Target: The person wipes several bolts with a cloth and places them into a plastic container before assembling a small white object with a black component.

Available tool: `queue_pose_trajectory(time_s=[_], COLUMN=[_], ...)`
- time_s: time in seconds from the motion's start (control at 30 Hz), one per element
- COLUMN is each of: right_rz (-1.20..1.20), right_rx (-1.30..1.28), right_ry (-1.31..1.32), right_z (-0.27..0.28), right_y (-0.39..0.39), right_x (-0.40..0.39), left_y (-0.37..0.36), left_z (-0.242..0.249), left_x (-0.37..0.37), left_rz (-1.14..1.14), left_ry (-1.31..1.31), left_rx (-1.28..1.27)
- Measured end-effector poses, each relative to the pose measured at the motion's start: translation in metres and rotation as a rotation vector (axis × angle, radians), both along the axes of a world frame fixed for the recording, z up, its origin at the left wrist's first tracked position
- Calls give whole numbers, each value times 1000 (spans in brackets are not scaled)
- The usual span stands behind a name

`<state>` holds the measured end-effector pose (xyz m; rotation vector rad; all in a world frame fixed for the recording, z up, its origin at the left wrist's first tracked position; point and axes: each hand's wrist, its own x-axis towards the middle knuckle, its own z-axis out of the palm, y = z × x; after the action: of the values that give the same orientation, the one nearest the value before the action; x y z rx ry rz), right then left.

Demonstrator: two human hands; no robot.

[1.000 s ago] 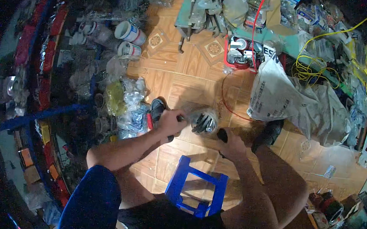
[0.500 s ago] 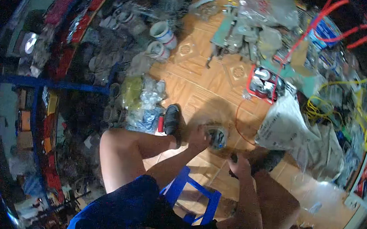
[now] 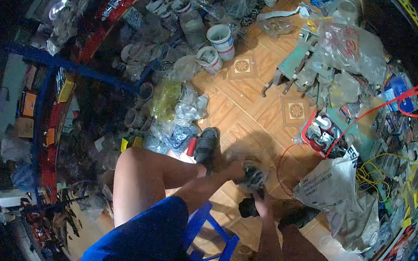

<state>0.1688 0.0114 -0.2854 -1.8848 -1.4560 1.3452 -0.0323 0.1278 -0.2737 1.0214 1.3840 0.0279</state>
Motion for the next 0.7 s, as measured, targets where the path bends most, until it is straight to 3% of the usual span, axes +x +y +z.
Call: queue_pose_trajectory(time_s=[0.1, 0.2, 0.27, 0.37, 0.4, 0.43, 0.47, 0.53, 0.57, 0.63, 0.7], right_rz=[166, 98, 116, 73, 48, 47, 97, 203, 113, 58, -27], right_rx=[-364, -344, -335, -228, -176, -175, -139, -67, -236, -296, -361], right_ry=[-204, -7, -88, 101, 218, 147, 143, 133, 144, 147, 179], right_z=[19, 26, 30, 47, 53, 43, 35, 28, 34, 6, 12], right_y=[22, 31, 28, 26, 22, 11, 0, -11, -8, -16, -7], right_x=[-6, -18, -28, -31, -32, -33, -28, -19, -19, -13, -10], left_y=[16, 51, 85, 146, 165, 184, 202, 218, 222, 228, 226], left_z=[-17, -60, -96, -125, -111, -94, -111, -33, -12, 17, 19], left_x=[-26, -60, -87, -135, -150, -164, -181, -172, -171, -171, -166], left_rz=[22, 195, 371, 566, 591, 614, 527, 929, 877, 777, 427], left_ry=[-84, 35, 190, 402, 477, 555, 681, 610, 632, 675, 776], left_rx=[92, 133, 134, 208, 276, 342, 396, 343, 367, 425, 635])
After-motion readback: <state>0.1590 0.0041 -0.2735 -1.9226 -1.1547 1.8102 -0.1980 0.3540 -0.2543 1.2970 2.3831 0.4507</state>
